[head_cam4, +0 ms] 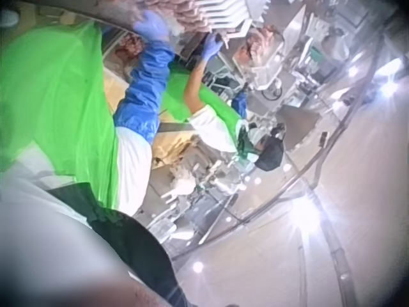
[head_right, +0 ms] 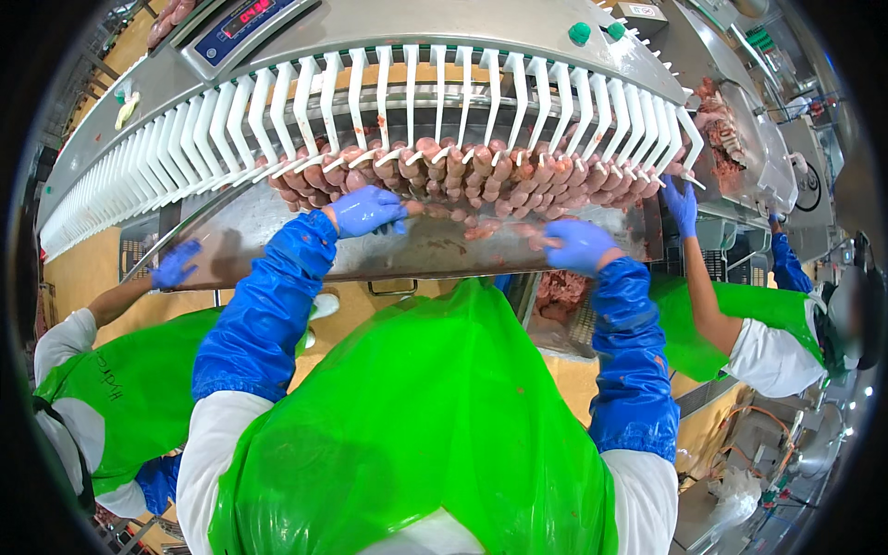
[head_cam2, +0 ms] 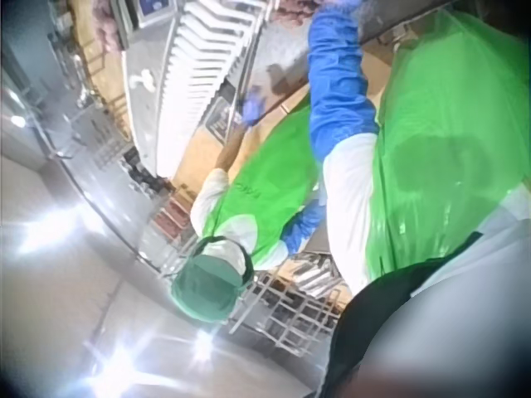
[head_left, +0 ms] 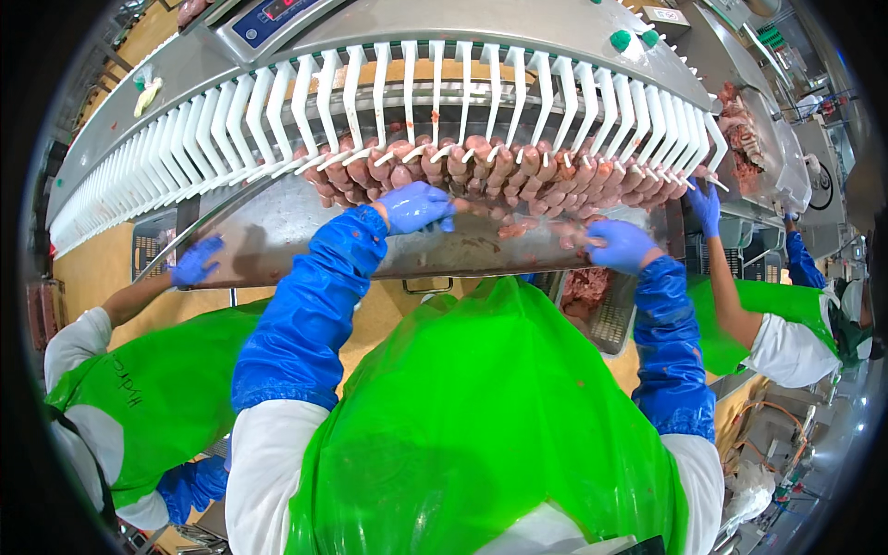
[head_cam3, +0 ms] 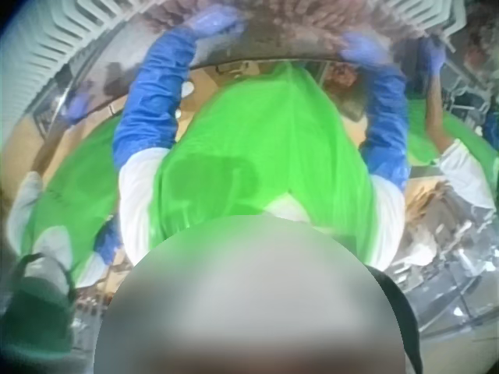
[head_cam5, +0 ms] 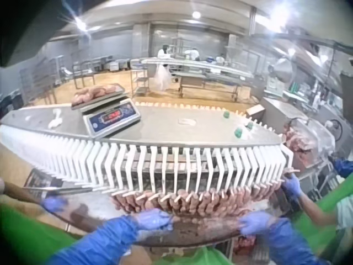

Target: The person assembles sausages by hand on a conveyor belt, placing ground meat into casings and arranging them in rows. They also transfer ground meat from a basket into a larger container.

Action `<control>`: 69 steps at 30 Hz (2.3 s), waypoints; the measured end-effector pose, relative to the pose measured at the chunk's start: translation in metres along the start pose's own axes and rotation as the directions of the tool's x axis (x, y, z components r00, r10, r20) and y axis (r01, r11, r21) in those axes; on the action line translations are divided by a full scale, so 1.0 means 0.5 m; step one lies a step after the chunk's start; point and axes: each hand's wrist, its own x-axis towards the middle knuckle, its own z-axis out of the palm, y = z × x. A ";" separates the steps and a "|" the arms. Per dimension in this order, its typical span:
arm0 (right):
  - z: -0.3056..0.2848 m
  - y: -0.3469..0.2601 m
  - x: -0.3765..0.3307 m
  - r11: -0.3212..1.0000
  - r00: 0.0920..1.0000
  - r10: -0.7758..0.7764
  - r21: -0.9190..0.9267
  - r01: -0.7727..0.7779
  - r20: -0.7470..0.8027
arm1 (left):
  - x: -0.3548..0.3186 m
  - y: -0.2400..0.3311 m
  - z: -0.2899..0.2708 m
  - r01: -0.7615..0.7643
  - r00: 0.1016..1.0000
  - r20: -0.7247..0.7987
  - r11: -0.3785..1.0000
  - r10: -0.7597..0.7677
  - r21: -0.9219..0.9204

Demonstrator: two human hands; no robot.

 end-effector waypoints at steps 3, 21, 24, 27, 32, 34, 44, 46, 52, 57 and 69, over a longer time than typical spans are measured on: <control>0.014 -0.148 0.067 0.900 0.898 -0.436 -0.033 0.435 -0.066 | -0.002 0.074 0.016 0.012 1.000 0.015 0.920 -0.007 -0.391; 0.071 -0.294 0.185 0.349 0.896 -0.422 0.889 0.297 -0.134 | -0.109 0.071 -0.032 -0.031 0.999 0.017 0.923 0.041 -0.383; 0.058 -0.283 0.188 0.330 0.887 -0.424 0.881 0.339 -0.183 | -0.115 0.151 -0.030 0.001 0.958 -0.196 0.686 -0.209 -0.727; 0.062 -0.265 0.208 0.374 0.880 -0.445 0.858 0.353 -0.168 | -0.074 0.127 0.001 0.021 0.988 0.150 0.999 -0.026 0.037; 0.040 -0.267 0.178 0.317 0.856 -0.516 0.937 0.145 0.042 | -0.148 0.086 -0.068 -0.122 0.990 -0.139 0.689 0.031 -0.714; 0.053 -0.254 0.171 0.324 0.854 -0.519 0.932 0.165 0.029 | -0.153 0.038 -0.067 -0.209 0.890 -0.403 0.976 0.215 0.059; 0.002 -0.279 0.102 0.549 0.843 -0.525 0.712 0.438 -0.115 | -0.147 0.029 -0.001 -0.171 0.982 -0.035 0.809 0.184 -0.563; -0.013 -0.301 0.098 0.623 0.809 -0.579 0.585 0.520 -0.103 | -0.121 0.099 0.010 -0.096 0.993 0.030 0.945 0.111 -0.314; -0.007 -0.284 0.081 0.583 0.811 -0.555 0.607 0.539 -0.187 | -0.100 0.116 0.100 -0.191 0.982 -0.095 0.857 0.166 -0.479; 0.049 -0.256 0.088 0.513 0.847 -0.427 0.686 0.516 -0.317 | -0.130 0.139 0.095 -0.254 0.960 -0.245 0.783 0.133 -0.567; -0.034 -0.311 0.036 0.487 0.889 -0.456 0.824 0.290 -0.044 | -0.142 0.156 0.159 -0.340 0.871 -0.452 0.901 0.193 -0.269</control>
